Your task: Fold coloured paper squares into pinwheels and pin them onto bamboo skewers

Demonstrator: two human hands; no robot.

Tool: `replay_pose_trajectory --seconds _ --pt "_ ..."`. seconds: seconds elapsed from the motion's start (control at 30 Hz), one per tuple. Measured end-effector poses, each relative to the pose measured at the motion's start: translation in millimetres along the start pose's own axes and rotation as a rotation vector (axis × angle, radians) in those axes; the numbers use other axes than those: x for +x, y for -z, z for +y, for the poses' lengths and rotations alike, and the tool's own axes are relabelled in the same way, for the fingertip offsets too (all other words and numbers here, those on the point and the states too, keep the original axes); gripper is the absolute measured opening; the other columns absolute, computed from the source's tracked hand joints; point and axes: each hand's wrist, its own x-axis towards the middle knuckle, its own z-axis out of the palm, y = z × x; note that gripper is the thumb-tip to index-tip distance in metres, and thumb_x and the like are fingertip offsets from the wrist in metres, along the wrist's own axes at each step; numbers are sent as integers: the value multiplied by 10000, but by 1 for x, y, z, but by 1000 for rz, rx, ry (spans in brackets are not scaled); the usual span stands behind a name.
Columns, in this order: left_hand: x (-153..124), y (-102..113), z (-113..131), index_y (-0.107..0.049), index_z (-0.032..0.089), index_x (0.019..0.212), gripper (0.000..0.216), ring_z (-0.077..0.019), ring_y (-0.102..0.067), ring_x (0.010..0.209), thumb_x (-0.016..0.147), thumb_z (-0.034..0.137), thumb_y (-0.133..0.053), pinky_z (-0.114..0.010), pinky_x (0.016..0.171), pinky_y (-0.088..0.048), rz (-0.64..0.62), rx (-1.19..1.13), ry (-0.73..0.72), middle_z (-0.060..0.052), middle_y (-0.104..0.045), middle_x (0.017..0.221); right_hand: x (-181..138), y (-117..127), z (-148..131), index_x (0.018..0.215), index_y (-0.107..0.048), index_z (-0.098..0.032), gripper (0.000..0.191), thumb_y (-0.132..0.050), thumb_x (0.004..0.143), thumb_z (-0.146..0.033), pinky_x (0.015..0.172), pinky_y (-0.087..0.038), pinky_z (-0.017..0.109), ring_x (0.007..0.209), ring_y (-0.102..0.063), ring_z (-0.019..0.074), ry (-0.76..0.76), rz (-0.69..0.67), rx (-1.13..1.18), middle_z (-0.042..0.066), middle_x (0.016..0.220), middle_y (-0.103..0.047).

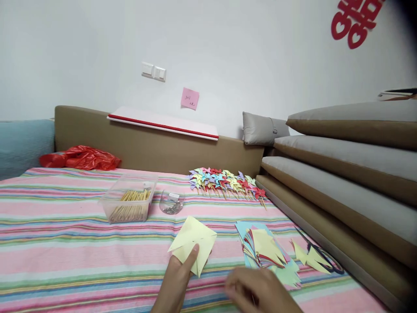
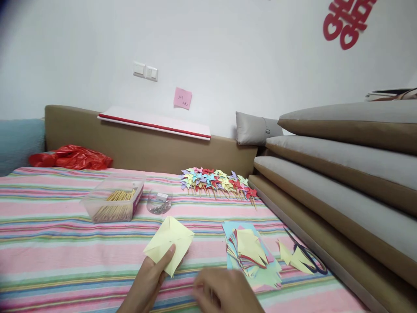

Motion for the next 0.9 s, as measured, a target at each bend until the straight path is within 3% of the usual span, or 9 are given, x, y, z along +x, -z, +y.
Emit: replay_pose_trajectory --seconds 0.03,0.1,0.17,0.2,0.27,0.4,0.5,0.63,0.9 --pt "1 0 2 -619 136 1316 592 -302 -726 1006 813 397 -790 -365 815 -586 -4 -14 1 -142 -757 1178 15 4 4 1032 -682 -265 107 -623 946 -287 812 -569 389 875 -679 223 41 8 -26 50 947 -716" --pt "2 0 8 -575 159 1385 617 -309 -707 1072 839 372 -769 -385 872 -578 -11 -55 19 -138 -736 1231 43 4 12 1225 -631 -285 377 -686 869 -174 982 -505 500 1162 -609 307 178 115 -170 96 1241 -657" --pt "2 0 13 -552 175 1418 610 -310 -678 1144 865 345 -747 -391 937 -558 -12 -93 40 -132 -723 1260 63 -7 21 1346 -563 -329 624 -743 789 -112 1076 -426 569 1387 -420 359 294 157 -229 108 1513 -447" --pt "2 0 16 -539 186 1434 615 -309 -665 1172 871 327 -742 -391 961 -548 -12 -107 41 -126 -719 1271 69 -16 26 1355 -558 -345 653 -755 779 -111 1093 -409 576 1437 -348 361 330 171 -215 98 1575 -358" --pt "2 -1 19 -506 215 1466 636 -308 -642 1213 878 301 -735 -395 994 -534 -4 -124 47 -114 -710 1291 76 -36 34 1287 -614 -344 527 -751 812 -160 1103 -407 554 1458 -304 342 372 228 -130 77 1601 -295" --pt "5 -5 26 -496 220 1480 621 -319 -609 1263 901 293 -708 -415 1037 -512 20 -140 69 -121 -692 1323 81 -60 39 996 -746 -344 178 -694 888 -212 1103 -399 505 1405 -371 300 399 361 73 26 1503 -419" --pt "9 -11 31 -562 193 1429 548 -325 -600 1276 909 300 -697 -422 1057 -500 1 -102 43 -130 -693 1321 87 -60 37 882 -769 -352 163 -656 925 -243 1107 -388 478 1387 -406 278 297 372 241 5 1469 -465" --pt "14 -15 32 -668 164 1315 428 -321 -631 1238 924 339 -675 -427 1066 -494 -30 -25 -6 -142 -711 1290 96 -60 34 968 -759 -342 186 -577 975 -304 1134 -365 463 1398 -423 257 111 380 448 31 1481 -467" --pt "19 -13 21 -735 156 1210 460 -319 -719 1073 867 462 -712 -413 968 -562 93 205 -79 -119 -789 1103 99 -68 33 876 -761 -266 114 -668 910 -323 1105 -418 451 1322 -518 279 -65 415 674 79 1375 -559"
